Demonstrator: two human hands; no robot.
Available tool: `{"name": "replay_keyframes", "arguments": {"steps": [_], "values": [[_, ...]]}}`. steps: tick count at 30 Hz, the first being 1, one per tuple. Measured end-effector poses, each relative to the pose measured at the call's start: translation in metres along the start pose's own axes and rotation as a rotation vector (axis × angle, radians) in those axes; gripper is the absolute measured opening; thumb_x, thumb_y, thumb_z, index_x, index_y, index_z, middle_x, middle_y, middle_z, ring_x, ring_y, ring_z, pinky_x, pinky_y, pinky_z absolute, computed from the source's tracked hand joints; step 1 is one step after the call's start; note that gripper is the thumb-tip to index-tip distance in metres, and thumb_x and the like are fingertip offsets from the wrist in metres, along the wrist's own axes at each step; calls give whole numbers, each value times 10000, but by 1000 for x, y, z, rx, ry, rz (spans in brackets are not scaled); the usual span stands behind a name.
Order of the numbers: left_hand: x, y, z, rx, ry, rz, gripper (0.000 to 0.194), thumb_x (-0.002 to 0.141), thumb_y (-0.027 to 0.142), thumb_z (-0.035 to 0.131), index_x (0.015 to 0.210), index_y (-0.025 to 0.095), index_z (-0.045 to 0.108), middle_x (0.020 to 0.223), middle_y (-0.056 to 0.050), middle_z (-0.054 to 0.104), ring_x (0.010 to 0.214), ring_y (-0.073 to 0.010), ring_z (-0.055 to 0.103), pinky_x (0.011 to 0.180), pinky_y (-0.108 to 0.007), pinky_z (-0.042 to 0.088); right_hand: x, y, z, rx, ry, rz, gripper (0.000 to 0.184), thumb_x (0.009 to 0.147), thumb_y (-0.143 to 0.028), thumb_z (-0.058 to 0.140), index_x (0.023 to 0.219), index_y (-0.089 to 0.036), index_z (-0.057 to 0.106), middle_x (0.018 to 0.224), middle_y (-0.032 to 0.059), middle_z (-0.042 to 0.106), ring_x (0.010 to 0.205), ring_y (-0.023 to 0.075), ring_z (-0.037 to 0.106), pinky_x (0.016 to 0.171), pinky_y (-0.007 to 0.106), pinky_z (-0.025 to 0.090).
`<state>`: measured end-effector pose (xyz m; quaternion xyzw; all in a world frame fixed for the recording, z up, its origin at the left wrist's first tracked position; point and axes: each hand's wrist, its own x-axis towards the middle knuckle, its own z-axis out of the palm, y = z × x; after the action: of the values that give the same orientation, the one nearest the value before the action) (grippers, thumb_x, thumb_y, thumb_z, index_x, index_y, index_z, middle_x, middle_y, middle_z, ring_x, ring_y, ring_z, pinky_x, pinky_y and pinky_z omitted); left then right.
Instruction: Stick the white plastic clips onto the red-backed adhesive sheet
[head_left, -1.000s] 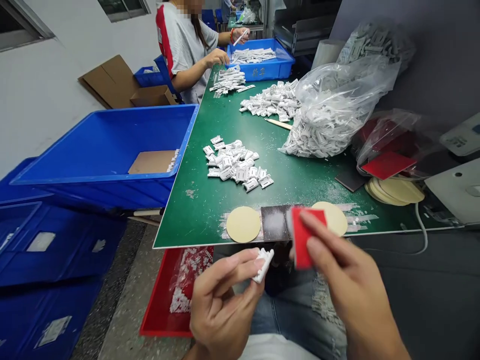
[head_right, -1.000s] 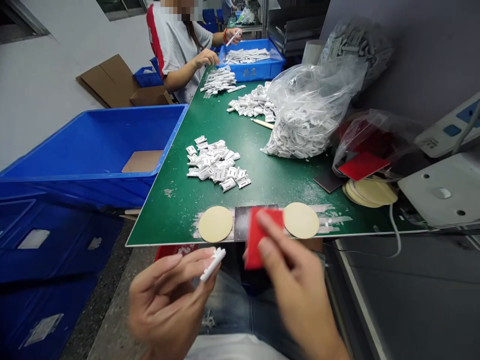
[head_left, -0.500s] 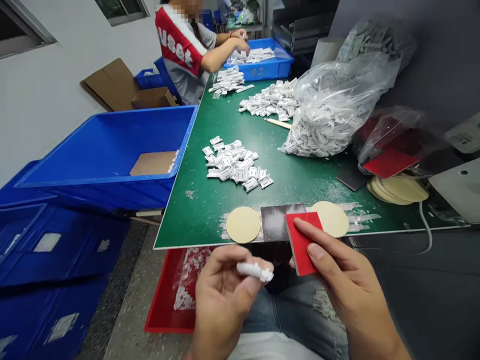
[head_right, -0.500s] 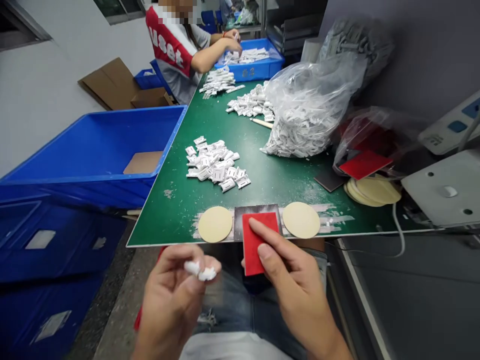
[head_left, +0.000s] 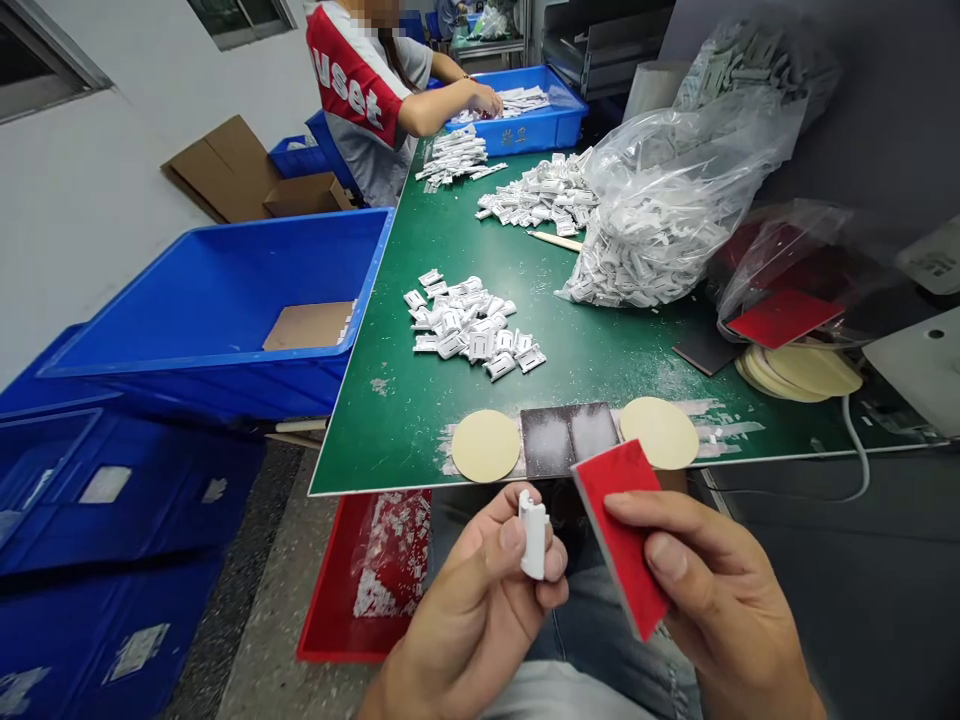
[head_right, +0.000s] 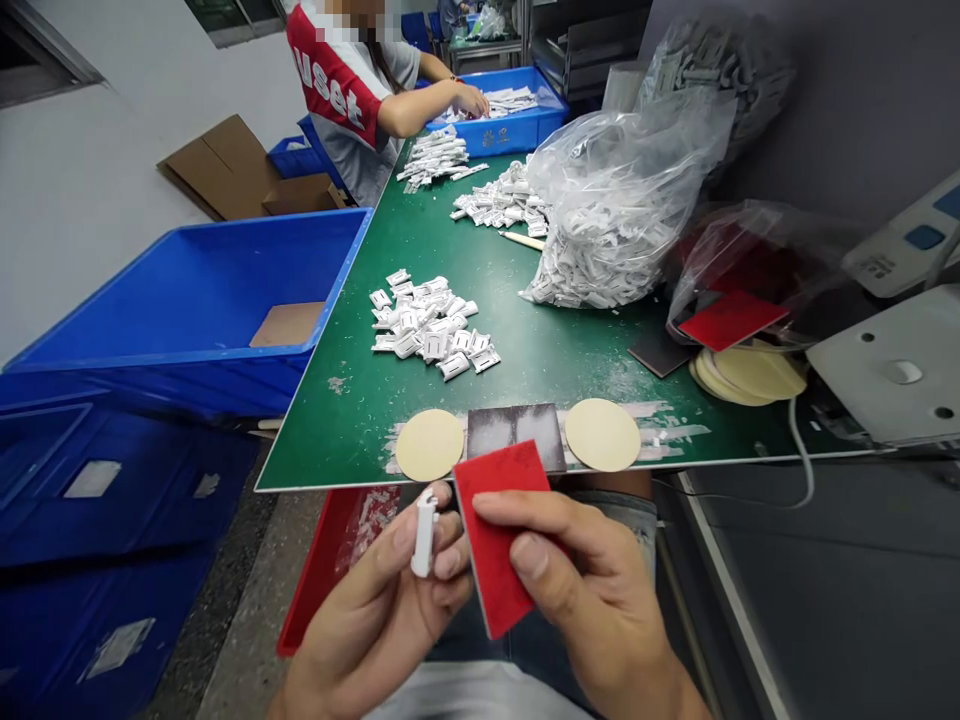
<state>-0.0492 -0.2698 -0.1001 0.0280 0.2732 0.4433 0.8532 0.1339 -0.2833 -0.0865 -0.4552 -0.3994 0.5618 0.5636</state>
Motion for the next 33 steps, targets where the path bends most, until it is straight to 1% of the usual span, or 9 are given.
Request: {"name": "replay_keyframes", "arguments": {"steps": [3,7,11,14,18,21,28,31,33], "values": [[0,-3,2,-26,16,-84,328,762,309,1014,933,156,780,734,10,683,648,-70,648,620,-152,514,8,0,-3,-57,-418,-76,196,1004,-402,784,1165,-421,893,943,17,909,803,214,852,761,270,674],[-1,-6,2,-34,34,-108,334,743,310,1025,897,152,774,701,21,661,614,-57,619,578,-137,459,16,1,-2,-231,30,-180,249,1010,-340,798,1200,-489,858,1088,-49,909,929,184,853,830,230,652],[2,-6,-1,128,42,21,333,736,314,1026,939,173,802,786,-8,736,676,-82,674,681,-180,545,14,0,-5,-185,-182,-156,173,954,-426,848,1118,-464,890,919,-18,914,719,198,838,658,247,656],[6,-3,-5,317,106,289,288,729,277,1028,932,192,842,811,-15,782,718,-83,702,718,-157,562,7,-3,-10,-276,154,-114,185,978,-380,830,1116,-486,890,1053,-48,916,906,182,863,787,189,655],[8,-2,-15,532,111,443,198,775,292,997,924,226,884,846,-37,839,778,-119,769,767,-172,607,6,-10,-14,-246,-182,-34,125,958,-511,813,1030,-478,910,972,-21,918,851,232,871,750,254,689],[7,-5,-21,635,117,561,144,817,265,965,943,259,896,877,-31,858,812,-127,786,802,-179,621,12,-11,-18,-405,91,-51,233,996,-389,803,1185,-514,855,1181,-63,894,1071,213,860,891,220,663],[8,-7,-24,707,149,678,145,845,216,935,967,287,901,925,-23,875,858,-134,807,838,-181,632,14,-12,-25,-345,0,-2,214,987,-427,810,1191,-457,864,1135,-14,904,997,237,879,812,236,691],[8,-6,-22,657,104,594,132,831,247,952,948,284,902,915,-24,871,841,-126,795,811,-176,625,14,-13,-26,-285,-204,35,171,978,-429,815,1133,-438,887,1026,-3,918,882,225,887,733,216,687],[7,-5,-20,603,90,518,127,810,268,971,915,262,900,860,-29,860,789,-114,774,775,-165,610,15,-13,-25,-318,-41,11,196,980,-389,822,1155,-461,874,1109,-22,908,975,215,880,801,207,679]]}}
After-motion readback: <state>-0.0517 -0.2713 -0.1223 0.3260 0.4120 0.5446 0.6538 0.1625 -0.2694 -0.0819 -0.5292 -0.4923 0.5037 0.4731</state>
